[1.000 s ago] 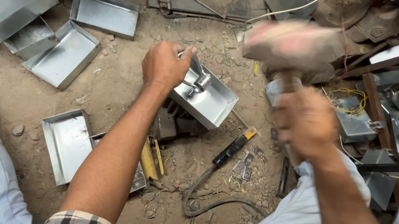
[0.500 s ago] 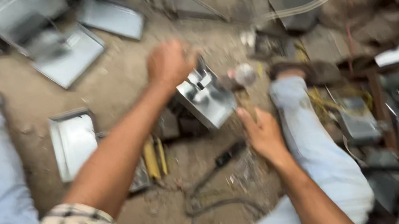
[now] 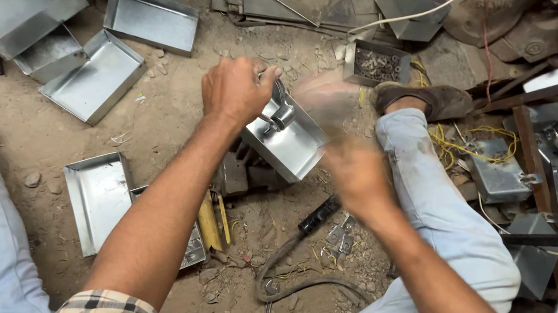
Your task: The person hammers a metal sheet into a box shape, attaches a metal latch by hand, and then performs arc welding on the seams using an electrode holder.
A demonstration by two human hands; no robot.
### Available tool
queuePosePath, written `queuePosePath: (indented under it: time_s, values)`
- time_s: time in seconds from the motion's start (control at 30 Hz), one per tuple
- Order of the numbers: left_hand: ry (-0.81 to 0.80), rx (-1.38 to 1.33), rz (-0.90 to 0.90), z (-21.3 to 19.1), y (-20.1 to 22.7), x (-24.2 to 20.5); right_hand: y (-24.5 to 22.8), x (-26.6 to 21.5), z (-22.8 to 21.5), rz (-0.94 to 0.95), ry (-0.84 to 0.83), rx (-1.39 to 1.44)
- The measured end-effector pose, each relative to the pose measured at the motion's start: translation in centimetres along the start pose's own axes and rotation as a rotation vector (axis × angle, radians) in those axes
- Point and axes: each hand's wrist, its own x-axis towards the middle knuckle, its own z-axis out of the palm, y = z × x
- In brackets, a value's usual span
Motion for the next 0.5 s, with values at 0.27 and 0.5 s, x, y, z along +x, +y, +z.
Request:
queuePosePath:
  time_s: [0.27,0.5]
  values:
    - [0.148,0.082,0.118,0.4,-0.7,0.0,-0.7,-1.6,-5.2,-0.102,-0.045,0.239]
    - [0.093,0.021,0.092,-0.2,-0.2,-0.2,1.6,-0.4,-1.4,-0.145,0.087,0.948]
